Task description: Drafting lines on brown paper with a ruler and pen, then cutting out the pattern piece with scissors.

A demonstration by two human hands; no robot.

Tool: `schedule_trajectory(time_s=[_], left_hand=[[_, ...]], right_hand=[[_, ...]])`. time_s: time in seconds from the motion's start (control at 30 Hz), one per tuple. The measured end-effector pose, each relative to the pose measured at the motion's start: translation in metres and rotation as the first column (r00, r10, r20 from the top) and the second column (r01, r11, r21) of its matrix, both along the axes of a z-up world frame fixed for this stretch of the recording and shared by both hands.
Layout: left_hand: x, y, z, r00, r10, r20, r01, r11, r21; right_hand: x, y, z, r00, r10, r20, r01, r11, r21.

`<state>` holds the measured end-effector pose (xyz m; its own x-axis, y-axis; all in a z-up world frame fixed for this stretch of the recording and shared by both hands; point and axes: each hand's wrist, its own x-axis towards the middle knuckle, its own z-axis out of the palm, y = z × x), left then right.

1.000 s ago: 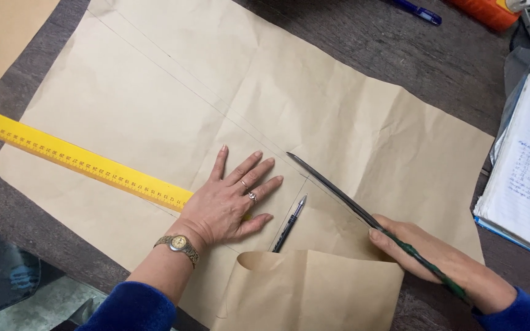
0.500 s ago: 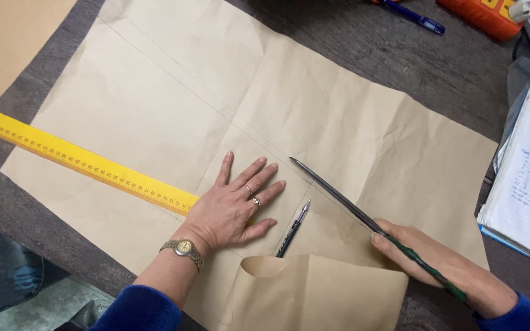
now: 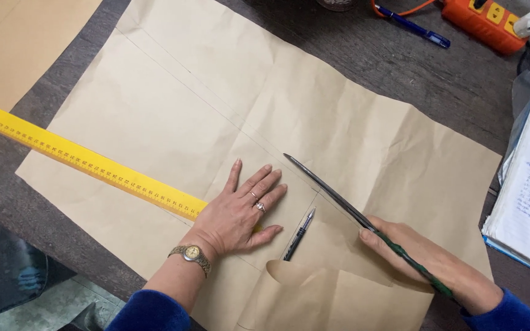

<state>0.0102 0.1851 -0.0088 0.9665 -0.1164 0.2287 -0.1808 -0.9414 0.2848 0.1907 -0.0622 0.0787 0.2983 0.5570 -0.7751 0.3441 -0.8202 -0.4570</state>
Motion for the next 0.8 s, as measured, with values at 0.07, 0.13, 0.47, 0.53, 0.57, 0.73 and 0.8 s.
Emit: schedule_trajectory(time_s=[0.07, 0.13, 0.47, 0.53, 0.57, 0.73, 0.8], left_hand=[[0.000, 0.000, 0.000, 1.000, -0.002, 0.003, 0.002, 1.000, -0.001], [0.000, 0.000, 0.001, 1.000, 0.001, 0.004, -0.001, 1.000, -0.004], [0.000, 0.000, 0.000, 1.000, 0.001, 0.003, -0.001, 1.000, -0.025], [0.000, 0.000, 0.000, 1.000, 0.008, 0.015, -0.007, 1.000, -0.020], [-0.001, 0.000, 0.000, 1.000, 0.009, 0.014, -0.008, 1.000, -0.019], [-0.001, 0.000, 0.003, 1.000, 0.010, 0.015, -0.009, 1.000, -0.027], [-0.001, 0.000, 0.003, 1.000, 0.011, 0.020, -0.011, 0.999, -0.036]], right_hand=[[0.000, -0.002, -0.004, 1.000, -0.009, 0.006, 0.009, 1.000, -0.016], [0.001, -0.005, -0.009, 0.998, -0.054, 0.027, 0.055, 0.998, -0.043], [0.006, 0.006, -0.009, 0.999, 0.051, 0.017, -0.052, 0.997, 0.053], [0.006, 0.013, -0.013, 0.999, 0.048, 0.008, -0.048, 0.995, 0.087], [0.004, 0.019, -0.008, 0.999, 0.049, 0.007, -0.049, 0.995, 0.087], [-0.001, 0.034, 0.008, 1.000, -0.014, -0.001, 0.014, 1.000, 0.020], [0.001, 0.030, -0.002, 1.000, -0.005, 0.004, 0.005, 1.000, 0.015]])
